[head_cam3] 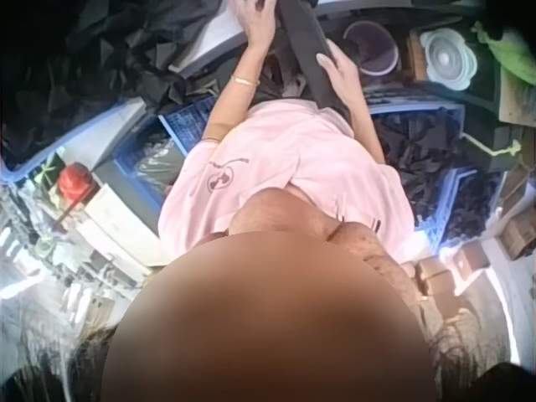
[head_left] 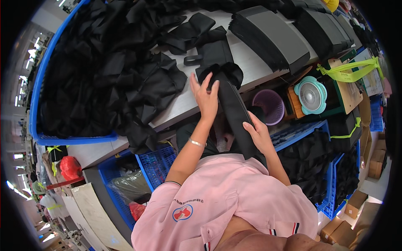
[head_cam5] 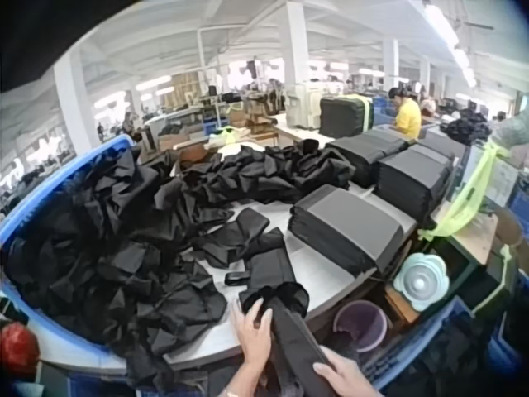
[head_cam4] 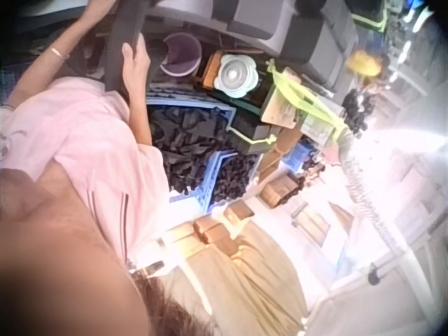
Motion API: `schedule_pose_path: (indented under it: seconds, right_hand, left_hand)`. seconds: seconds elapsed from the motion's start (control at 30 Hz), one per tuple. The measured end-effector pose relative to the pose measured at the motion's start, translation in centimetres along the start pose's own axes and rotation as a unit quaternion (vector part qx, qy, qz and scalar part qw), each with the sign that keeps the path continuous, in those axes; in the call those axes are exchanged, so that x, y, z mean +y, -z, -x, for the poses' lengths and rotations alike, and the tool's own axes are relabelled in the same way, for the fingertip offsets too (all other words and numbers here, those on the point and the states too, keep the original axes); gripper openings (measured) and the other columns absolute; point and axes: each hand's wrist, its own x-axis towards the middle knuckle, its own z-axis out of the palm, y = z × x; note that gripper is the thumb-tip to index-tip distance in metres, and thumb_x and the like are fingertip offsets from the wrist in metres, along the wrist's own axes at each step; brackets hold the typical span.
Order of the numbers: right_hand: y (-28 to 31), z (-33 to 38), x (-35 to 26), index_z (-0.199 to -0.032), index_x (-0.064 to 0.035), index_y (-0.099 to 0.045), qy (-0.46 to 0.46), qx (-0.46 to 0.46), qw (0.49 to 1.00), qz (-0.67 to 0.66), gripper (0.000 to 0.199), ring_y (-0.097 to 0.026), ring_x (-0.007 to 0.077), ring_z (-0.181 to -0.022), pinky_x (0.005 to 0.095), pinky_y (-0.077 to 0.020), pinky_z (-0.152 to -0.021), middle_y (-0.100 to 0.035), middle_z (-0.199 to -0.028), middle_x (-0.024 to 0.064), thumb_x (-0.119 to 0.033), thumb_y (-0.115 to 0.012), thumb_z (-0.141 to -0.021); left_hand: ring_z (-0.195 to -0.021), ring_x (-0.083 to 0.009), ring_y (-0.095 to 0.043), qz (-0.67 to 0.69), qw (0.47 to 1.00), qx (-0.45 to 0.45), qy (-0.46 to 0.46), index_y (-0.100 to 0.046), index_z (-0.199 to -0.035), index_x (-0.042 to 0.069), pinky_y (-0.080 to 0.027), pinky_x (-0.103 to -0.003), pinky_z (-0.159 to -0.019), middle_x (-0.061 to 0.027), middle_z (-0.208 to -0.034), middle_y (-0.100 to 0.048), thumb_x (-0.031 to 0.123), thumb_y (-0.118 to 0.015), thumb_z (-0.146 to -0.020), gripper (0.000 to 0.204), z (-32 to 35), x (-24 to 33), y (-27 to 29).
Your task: Folding and inspecting black fabric components at a factory workstation.
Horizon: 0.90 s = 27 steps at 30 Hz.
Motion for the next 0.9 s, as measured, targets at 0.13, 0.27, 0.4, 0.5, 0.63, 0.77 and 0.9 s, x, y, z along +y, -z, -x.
schedule_pose_path:
  seconds: [0.13, 0.27, 0.4, 0.5, 0.63, 0.77, 0.9]
  right_hand:
    - [-0.7, -1.6, -2.5, -0.144, 0.0010, -0.045, 0.034, 0.030, 0.991, 0.129, 0.051, -0.068, 0.0224, -0.100, 0.0275, -0.0491, -0.088, -0.069, -0.113, 0.0195, -0.015, -0.059, -0.098]
    - [-1.1, -4.3, -4.3, -0.138, 0.0018, -0.050, 0.088, 0.034, 0.970, 0.222, 0.044, -0.069, 0.0406, -0.093, 0.0358, -0.0535, -0.079, -0.067, -0.100, 0.0305, -0.012, -0.057, -0.096]
    - [-2.0, -10.2, -0.8, -0.120, 0.0016, -0.059, 0.058, 0.040, 0.908, 0.414, 0.035, -0.067, 0.0439, -0.086, 0.0512, -0.0541, -0.074, -0.068, -0.089, 0.0253, -0.015, -0.060, -0.089]
    - [-1.1, -14.1, 9.7, -0.113, -0.0033, -0.064, 0.409, 0.204, 0.792, 0.405, 0.030, -0.065, 0.0360, -0.102, 0.0453, -0.0526, -0.085, -0.067, -0.105, 0.0187, -0.019, -0.062, -0.088]
    - [-1.5, -14.8, 9.9, -0.142, -0.0033, -0.046, 0.078, 0.118, 0.986, -0.092, 0.045, -0.061, 0.0235, -0.115, 0.0372, -0.0484, -0.101, -0.061, -0.130, 0.0118, -0.022, -0.055, -0.101]
    - [-2.8, -11.5, 1.6, -0.142, -0.0002, -0.046, -0.061, 0.130, 0.905, -0.401, 0.045, -0.061, 0.0273, -0.117, 0.0407, -0.0541, -0.097, -0.058, -0.135, 0.0145, -0.025, -0.050, -0.104]
    - [-2.8, -10.6, 1.3, -0.141, 0.0009, -0.047, -0.012, 0.074, 0.874, -0.480, 0.045, -0.064, 0.0273, -0.113, 0.0398, -0.0560, -0.095, -0.060, -0.131, 0.0163, -0.023, -0.052, -0.103]
  left_hand:
    - [-0.143, -0.0402, -0.035, 0.045, 0.993, -0.078, -0.083, -0.066, -0.127, 0.006, -0.035, -0.038, -0.113, -0.0259, -0.152, -0.039, -0.016, -0.045, -0.076, 0.060, -2.3, -2.0, -1.1]
    - [-0.149, -0.0345, -0.027, 0.026, 0.968, -0.190, -0.164, -0.068, -0.113, -0.004, -0.033, -0.038, -0.116, -0.0158, -0.154, -0.042, -0.017, -0.045, -0.073, 0.048, -1.5, 0.1, -0.7]
    - [-0.145, -0.0337, -0.037, -0.020, 0.908, -0.319, -0.270, -0.072, -0.103, 0.001, -0.040, -0.039, -0.112, -0.0112, -0.151, -0.048, -0.011, -0.055, -0.074, 0.036, 0.8, 3.1, 0.4]
    - [-0.141, -0.0340, -0.042, -0.006, 0.886, -0.360, -0.292, -0.074, -0.104, 0.004, -0.046, -0.037, -0.106, -0.0120, -0.147, -0.052, -0.010, -0.059, -0.076, 0.035, 2.6, 5.0, 1.2]
    - [-0.128, -0.0322, -0.055, 0.095, 0.956, -0.228, -0.162, -0.066, -0.121, 0.001, -0.046, -0.037, -0.102, -0.0206, -0.149, -0.047, -0.005, -0.065, -0.078, 0.043, 5.3, 5.2, 5.2]
    - [-0.134, -0.0334, -0.044, -0.017, 0.975, -0.156, -0.157, -0.040, -0.149, 0.005, -0.044, -0.040, -0.104, -0.0206, -0.159, -0.028, -0.001, -0.069, -0.074, 0.080, 7.0, 3.2, 5.6]
    - [-0.135, -0.0345, -0.039, -0.005, 0.982, -0.136, -0.130, -0.033, -0.152, 0.006, -0.044, -0.040, -0.102, -0.0184, -0.160, -0.025, 0.003, -0.077, -0.070, 0.093, 7.3, 4.3, 3.7]
